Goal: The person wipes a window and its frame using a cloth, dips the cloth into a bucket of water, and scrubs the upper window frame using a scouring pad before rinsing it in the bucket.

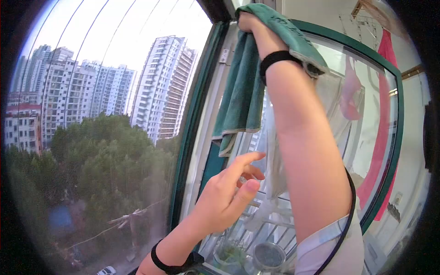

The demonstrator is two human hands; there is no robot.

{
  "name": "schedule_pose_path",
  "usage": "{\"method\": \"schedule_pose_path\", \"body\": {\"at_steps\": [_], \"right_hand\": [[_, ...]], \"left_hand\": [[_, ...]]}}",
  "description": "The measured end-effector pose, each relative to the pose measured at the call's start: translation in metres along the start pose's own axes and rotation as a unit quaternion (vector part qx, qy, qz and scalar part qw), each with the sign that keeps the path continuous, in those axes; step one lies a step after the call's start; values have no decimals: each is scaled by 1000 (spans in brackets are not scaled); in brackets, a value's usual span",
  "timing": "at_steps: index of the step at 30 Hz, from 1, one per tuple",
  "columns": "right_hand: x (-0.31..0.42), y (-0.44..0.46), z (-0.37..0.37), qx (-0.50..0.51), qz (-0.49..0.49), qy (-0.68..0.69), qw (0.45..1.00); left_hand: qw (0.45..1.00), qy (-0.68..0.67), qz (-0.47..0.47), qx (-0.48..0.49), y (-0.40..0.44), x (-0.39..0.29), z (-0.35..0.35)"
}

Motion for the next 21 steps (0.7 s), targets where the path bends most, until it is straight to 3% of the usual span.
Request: {"method": "schedule_pose_path", "body": {"at_steps": [2, 8, 15, 18, 19, 20, 21], "right_hand": [[-8, 6, 16, 69, 9, 37, 997], [-12, -41, -82, 66, 87, 119, 987], [-108, -112, -157, 98, 222, 105, 964], [-174, -109, -143, 134, 81, -16, 988], [-165, -139, -193, 129, 160, 59, 977], [-189, -137, -187, 135, 42, 7, 990], [-235, -135, -157, 171, -164, -107, 966]], "left_hand": [[1000, -5, 2, 6, 2, 3, 8], [999, -21, -6, 27, 1, 6, 26], [997, -59, 1, 41, 3, 1, 46], [996, -61, 4, 60, 2, -1, 57], [996, -58, 5, 73, 1, -3, 61], [995, -56, 6, 86, 0, -3, 66], [994, -59, 3, 94, -2, -3, 70]]}}
Point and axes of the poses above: each hand's wrist, its own y-axis towards the middle knuckle, its own z-axis out of the palm, x = y × z, the point moved 9 cm from there along y, towards the middle knuckle, and after that the axes turned 12 degrees about -x, right-handed, at the moved point
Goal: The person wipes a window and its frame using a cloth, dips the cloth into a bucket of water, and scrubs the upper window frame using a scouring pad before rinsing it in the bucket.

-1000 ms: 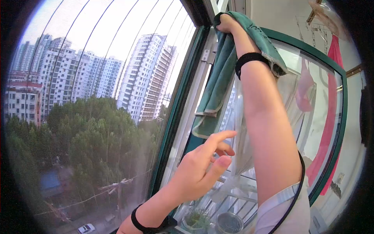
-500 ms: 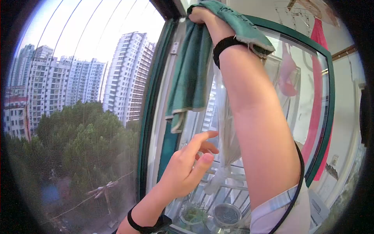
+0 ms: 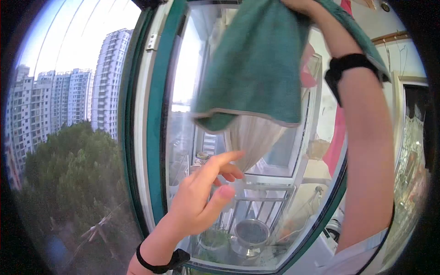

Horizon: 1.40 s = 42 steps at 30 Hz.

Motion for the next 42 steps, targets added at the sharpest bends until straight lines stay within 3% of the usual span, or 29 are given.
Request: {"method": "schedule_pose_path", "body": {"at_steps": [1, 2, 3, 5, 7, 8, 10, 11, 13, 14, 16, 19, 21, 23, 24, 25, 27, 28, 30, 36, 40, 42], "right_hand": [[-24, -23, 5, -18, -74, -42, 996], [-21, -59, -35, -35, 9, 79, 996], [-25, -93, -66, 7, 183, 114, 976], [-149, -159, -45, -58, 252, 220, 941], [-161, -210, -65, 64, 358, 136, 921], [-138, -228, -74, 54, 502, 236, 830], [-134, -220, -82, -48, 485, 207, 849], [-144, -217, -78, -46, 485, 207, 849], [-152, -190, -59, 66, 271, 69, 958], [-154, -190, -49, 65, 269, 72, 958], [-136, -179, -50, -15, 297, 209, 932], [-96, -150, -55, 17, 273, 155, 949], [-139, -127, -16, -81, 226, 225, 944], [-86, -87, 4, -10, 293, 396, 870], [-1, -59, -43, -75, 47, 61, 994], [25, -36, -40, -57, 69, 116, 989], [49, 26, 12, -81, -73, -57, 992], [60, 41, 8, -141, -34, 8, 989], [103, 54, -28, -84, 228, 237, 941], [184, 137, -26, -152, 267, 301, 903], [199, 161, -15, -214, 230, 299, 901], [201, 154, -19, -182, 203, 307, 912]], "left_hand": [[1000, 8, 10, 2, -1, 0, 3], [1000, 17, 21, 1, -2, 0, 5], [1000, 15, 20, 3, -3, 2, 6], [1000, -3, 14, 9, -7, 7, 7], [1000, 2, 13, 11, -8, 10, 3], [1000, 7, 13, 12, -8, 12, 1], [1000, 6, 5, 10, -8, 14, -2], [1000, 9, -5, 11, -8, 17, -4], [1000, 17, -4, 11, -9, 16, -7], [1000, 25, 0, 10, -10, 14, -9], [999, 34, 6, 12, -10, 12, -14], [999, 51, 11, 13, -6, 8, -17], [998, 60, 7, 7, -7, 4, -23], [998, 55, -3, 6, -8, 1, -29], [998, 56, -1, 7, -8, 0, -31], [998, 65, 6, 3, -10, -3, -34], [997, 80, 17, -3, -12, -10, -40], [997, 79, 19, -6, -13, -13, -43], [996, 82, 25, -11, -17, -17, -49], [995, 89, -6, -53, -30, -21, -77], [990, 117, -27, -67, -36, -30, -91], [991, 112, -35, -72, -40, -23, -95]]}}
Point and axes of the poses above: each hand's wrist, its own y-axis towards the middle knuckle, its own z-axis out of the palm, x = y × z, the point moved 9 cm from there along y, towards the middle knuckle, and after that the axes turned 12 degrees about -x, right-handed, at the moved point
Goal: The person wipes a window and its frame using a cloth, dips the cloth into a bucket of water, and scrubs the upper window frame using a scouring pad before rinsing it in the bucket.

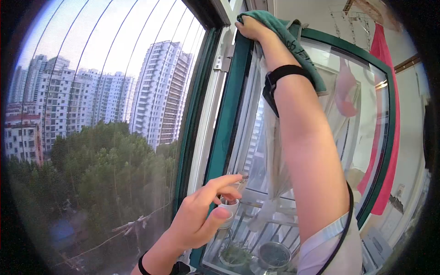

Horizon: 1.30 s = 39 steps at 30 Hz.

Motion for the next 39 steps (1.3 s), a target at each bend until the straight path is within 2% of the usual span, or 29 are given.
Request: {"method": "schedule_pose_path", "body": {"at_steps": [3, 5, 8, 9, 10, 12, 13, 15, 20, 22, 24, 25, 26, 28, 29, 30, 32, 33, 36, 37, 38, 39], "right_hand": [[6, 0, 3, 14, -32, -7, 999], [18, 0, 7, -39, -94, -20, 995], [-17, 19, 58, -73, -59, 17, 995], [-27, 32, 91, 20, -102, -55, 993], [-16, 22, 74, 20, -103, -55, 993], [-15, 10, 42, 10, 4, 149, 989], [-13, 11, 39, 10, 3, 149, 989], [-6, 10, 29, 4, -38, 134, 990], [10, -25, -50, -43, -40, 59, 997], [-6, -33, -82, -2, 0, -111, 994], [-104, 31, 4, -29, -181, -204, 962], [-106, 21, -14, -66, -281, -224, 931], [-102, 12, -34, -64, -282, -229, 930], [-119, -12, -91, -55, -143, -94, 984], [-112, -22, -98, -61, -261, -150, 952], [-119, -33, -112, -57, -252, -160, 953], [-139, -45, -158, -44, -49, -133, 989], [-143, -60, -180, -19, 12, -80, 997], [-189, -62, -204, -22, -33, -72, 997], [-208, -69, -215, -8, 21, -70, 997], [-221, -69, -227, -7, 22, -73, 997], [-235, -67, -228, 27, -66, -215, 974]], "left_hand": [[1000, -23, 20, 6, 2, 8, 6], [1000, -30, 6, 5, 6, 13, 17], [1000, -26, -17, 3, 6, 23, 32], [999, -32, -15, 5, 5, 25, 35], [999, -33, -15, 5, 5, 27, 36], [999, -34, -19, 7, 3, 30, 38], [999, -34, -18, 6, 3, 31, 39], [999, -25, -24, 2, 3, 33, 41], [999, -33, -11, 5, 2, 20, 49], [998, -61, -6, -1, 0, 16, 51], [998, -58, -8, 5, -2, 10, 56], [998, -55, -12, 8, -3, 8, 59], [998, -59, -10, 10, -2, 6, 63], [998, -55, 16, 14, 1, -4, 74], [997, -74, 15, 12, 1, -8, 81], [996, -79, 16, 25, -1, -13, 90], [996, -73, 27, 39, -4, -25, 105], [996, -74, 27, 44, -9, -26, 113], [994, -76, 55, 63, -26, -34, 132], [994, -72, 46, 66, -31, -35, 137], [994, -75, 47, 69, -35, -37, 142], [993, -77, 45, 74, -40, -38, 148]]}}
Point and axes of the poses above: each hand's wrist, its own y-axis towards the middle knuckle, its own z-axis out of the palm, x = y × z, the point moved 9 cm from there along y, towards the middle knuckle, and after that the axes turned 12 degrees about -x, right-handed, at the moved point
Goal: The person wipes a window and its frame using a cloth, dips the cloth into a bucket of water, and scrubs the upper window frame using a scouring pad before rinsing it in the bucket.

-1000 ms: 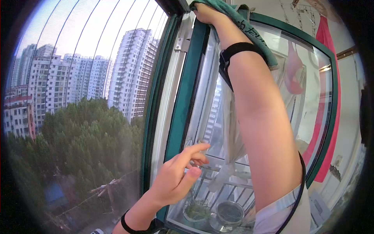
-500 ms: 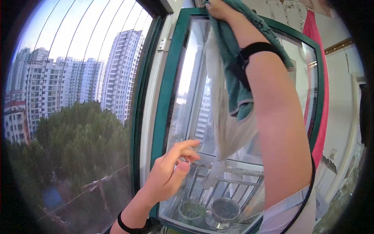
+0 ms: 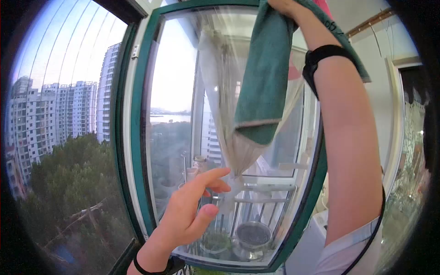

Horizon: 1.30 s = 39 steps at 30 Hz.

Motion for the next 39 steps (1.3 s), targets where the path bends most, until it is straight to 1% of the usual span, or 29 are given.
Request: {"method": "schedule_pose_path", "body": {"at_steps": [1, 2, 3, 4, 5, 7, 8, 10, 14, 16, 20, 23, 24, 25, 27, 28, 29, 30, 31, 33, 34, 35, 37, 38, 39], "right_hand": [[-7, -13, 2, 27, -89, -141, 986], [-27, -17, -9, 25, -89, -147, 985], [-25, -29, -39, -20, -73, -40, 996], [-38, -47, -52, -56, -50, 73, 995], [-46, -57, -61, -22, -19, 52, 998], [-92, -75, -54, -27, 89, 98, 991], [-108, -81, -48, -24, 91, 99, 991], [-137, -90, -44, -91, 90, 86, 988], [-162, -100, -38, -85, 135, 60, 985], [-152, -111, -42, -94, 151, 61, 982], [-126, -130, -54, -122, 176, 75, 974], [-114, -145, -63, -145, 191, 95, 966], [-111, -145, -66, -169, 177, 107, 964], [-109, -150, -64, -169, 178, 107, 964], [-100, -165, -72, -231, 168, 140, 948], [-88, -169, -78, -231, 168, 141, 948], [-89, -179, -79, -231, 245, 245, 909], [-95, -188, -73, -225, 318, 345, 854], [-98, -189, -76, -224, 320, 346, 853], [-97, -192, -63, -159, 362, 524, 754], [-97, -194, -62, -166, 371, 565, 718], [-96, -195, -62, -165, 373, 566, 717], [-93, -199, -63, -158, 370, 542, 738], [-92, -202, -63, -156, 372, 541, 738], [-90, -205, -63, -160, 377, 552, 726]], "left_hand": [[1000, -1, -3, 8, -3, -1, 5], [1000, -4, 3, 9, -3, -1, 10], [1000, 1, -2, 13, -7, 2, 16], [1000, 6, -16, 20, -15, 5, 20], [1000, 3, -21, 19, -16, 5, 21], [999, 42, -13, 22, -16, 4, 22], [999, 41, -17, 23, -16, 3, 22], [999, 33, -37, 3, -17, 2, 17], [998, 40, -41, 1, -20, 1, 25], [997, 75, -8, -27, -17, -7, 31], [998, 63, -11, -27, -18, -9, 41], [997, 65, -27, -8, -21, -9, 51], [998, 60, -29, -4, -21, -9, 52], [998, 54, -32, -1, -21, -9, 54], [998, 52, -34, 1, -23, -8, 54], [998, 50, -36, 1, -24, -7, 55], [998, 50, -37, 2, -24, -8, 56], [998, 52, -42, 3, -24, -8, 57], [997, 54, -46, 5, -24, -8, 57], [997, 59, -46, 2, -25, -8, 58], [997, 62, -45, -1, -25, -8, 58], [997, 63, -47, -1, -25, -7, 57], [996, 48, -66, 22, -27, -3, 58], [996, 47, -69, 23, -27, -2, 60], [997, 45, -68, 19, -28, -2, 61]]}}
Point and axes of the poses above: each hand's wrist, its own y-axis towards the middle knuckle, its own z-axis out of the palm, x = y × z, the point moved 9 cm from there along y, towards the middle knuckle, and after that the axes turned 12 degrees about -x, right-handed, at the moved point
